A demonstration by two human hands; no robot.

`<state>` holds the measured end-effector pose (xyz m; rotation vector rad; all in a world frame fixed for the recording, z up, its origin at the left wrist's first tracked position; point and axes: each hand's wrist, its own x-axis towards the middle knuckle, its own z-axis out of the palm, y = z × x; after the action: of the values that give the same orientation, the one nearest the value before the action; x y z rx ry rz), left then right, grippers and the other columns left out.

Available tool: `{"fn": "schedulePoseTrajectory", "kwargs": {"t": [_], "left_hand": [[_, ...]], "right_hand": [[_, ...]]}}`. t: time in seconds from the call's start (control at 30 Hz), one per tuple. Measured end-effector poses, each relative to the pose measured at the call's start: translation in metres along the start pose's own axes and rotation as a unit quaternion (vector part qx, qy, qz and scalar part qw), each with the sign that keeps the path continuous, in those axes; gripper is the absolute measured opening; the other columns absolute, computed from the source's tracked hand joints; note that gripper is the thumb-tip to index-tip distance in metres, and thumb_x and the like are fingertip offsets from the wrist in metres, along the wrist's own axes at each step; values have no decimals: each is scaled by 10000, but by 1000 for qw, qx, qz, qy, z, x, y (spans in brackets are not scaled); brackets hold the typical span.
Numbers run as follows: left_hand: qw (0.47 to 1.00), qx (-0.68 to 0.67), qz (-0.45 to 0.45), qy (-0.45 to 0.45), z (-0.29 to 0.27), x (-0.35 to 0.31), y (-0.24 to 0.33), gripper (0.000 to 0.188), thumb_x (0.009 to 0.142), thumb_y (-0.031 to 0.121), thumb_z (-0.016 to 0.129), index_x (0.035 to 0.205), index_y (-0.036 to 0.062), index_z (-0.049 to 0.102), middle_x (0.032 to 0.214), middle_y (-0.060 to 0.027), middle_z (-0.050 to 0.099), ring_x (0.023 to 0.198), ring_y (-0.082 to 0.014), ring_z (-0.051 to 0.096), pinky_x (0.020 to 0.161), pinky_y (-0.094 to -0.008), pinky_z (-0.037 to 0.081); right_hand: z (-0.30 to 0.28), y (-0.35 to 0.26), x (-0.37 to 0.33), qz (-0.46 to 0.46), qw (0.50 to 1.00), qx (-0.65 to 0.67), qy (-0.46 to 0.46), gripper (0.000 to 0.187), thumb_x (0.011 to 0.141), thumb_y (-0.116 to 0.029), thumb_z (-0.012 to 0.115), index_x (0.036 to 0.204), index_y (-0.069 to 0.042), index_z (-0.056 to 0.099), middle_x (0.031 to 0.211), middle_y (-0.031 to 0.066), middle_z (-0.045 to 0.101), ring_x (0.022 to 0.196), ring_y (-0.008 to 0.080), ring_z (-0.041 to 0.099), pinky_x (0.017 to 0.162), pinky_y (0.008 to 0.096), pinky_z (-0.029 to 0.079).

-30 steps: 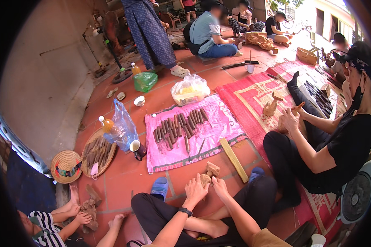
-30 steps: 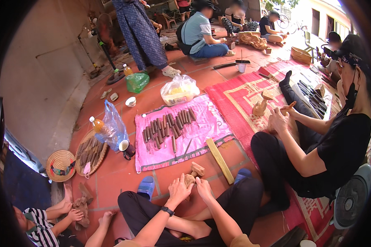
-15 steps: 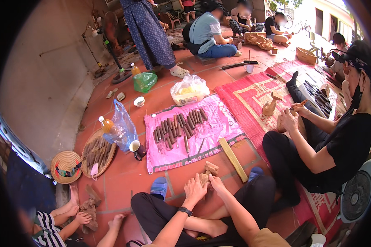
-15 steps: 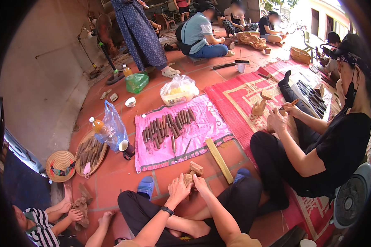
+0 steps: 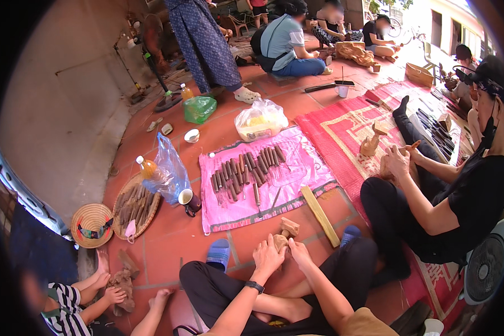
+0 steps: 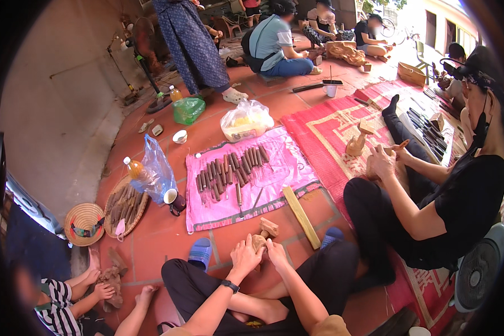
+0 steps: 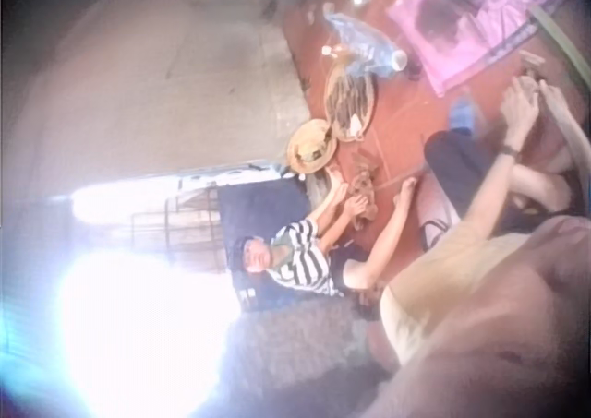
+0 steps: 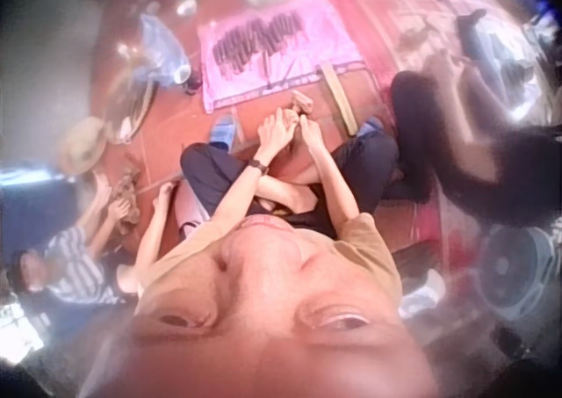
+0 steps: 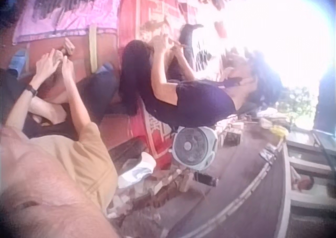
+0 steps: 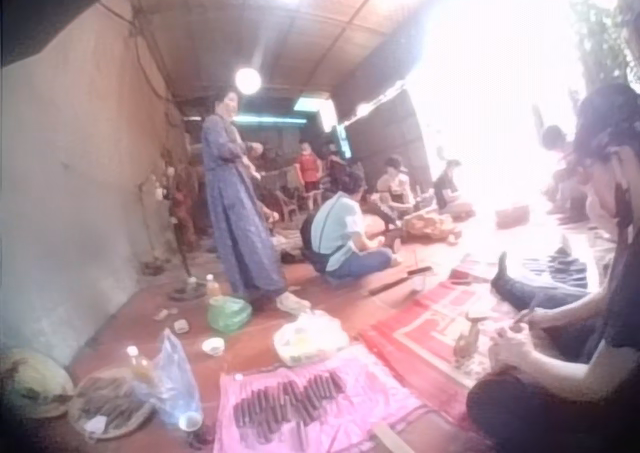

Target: The person sits on the floor and carves a small wooden block using a knife. They hold the wood in one hand and use the other to shape it, while other people in the background perform similar carving tasks.

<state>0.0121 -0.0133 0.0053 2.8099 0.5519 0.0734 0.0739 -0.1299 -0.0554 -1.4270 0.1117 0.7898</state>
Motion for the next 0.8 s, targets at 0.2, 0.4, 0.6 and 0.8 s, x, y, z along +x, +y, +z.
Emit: {"fn": "schedulePoseTrajectory", "kwargs": {"t": [0.2, 0.4, 0.6, 0.8], "left_hand": [[1000, -4, 15, 17, 5, -1, 1, 746, 807, 473, 669, 1342, -13, 483, 1084, -210, 636, 1030, -349, 615, 864, -495, 488], [1000, 3, 15, 15, 4, -2, -1, 746, 804, 481, 672, 1338, -7, 489, 1057, -207, 642, 1010, -343, 623, 850, -494, 489], [1000, -7, 18, 17, 6, 0, -3, 742, 809, 484, 664, 1333, -12, 493, 1051, -214, 644, 1007, -345, 623, 832, -493, 497], [1000, 1, 15, 26, 5, -3, -4, 740, 812, 481, 664, 1334, -15, 490, 1056, -219, 644, 1006, -358, 622, 842, -488, 493]], "right_hand": [[4, -5, 4, 29, 998, 59, 12, 436, 1011, -450, 453, 861, -81, 632, 683, -20, 568, 573, 79, 496, 529, 274, 405], [1, 7, 3, 1, 1000, -20, 23, 432, 1010, -437, 463, 867, -68, 636, 686, -3, 567, 569, 91, 488, 523, 265, 396], [6, -3, 1, -4, 997, 68, 24, 430, 1013, -411, 468, 830, -53, 622, 655, 3, 534, 544, 93, 462, 510, 268, 387], [6, 12, -9, 0, 999, 8, 35, 430, 1009, -411, 482, 819, -59, 641, 651, -14, 523, 546, 87, 454, 512, 267, 380]]}}
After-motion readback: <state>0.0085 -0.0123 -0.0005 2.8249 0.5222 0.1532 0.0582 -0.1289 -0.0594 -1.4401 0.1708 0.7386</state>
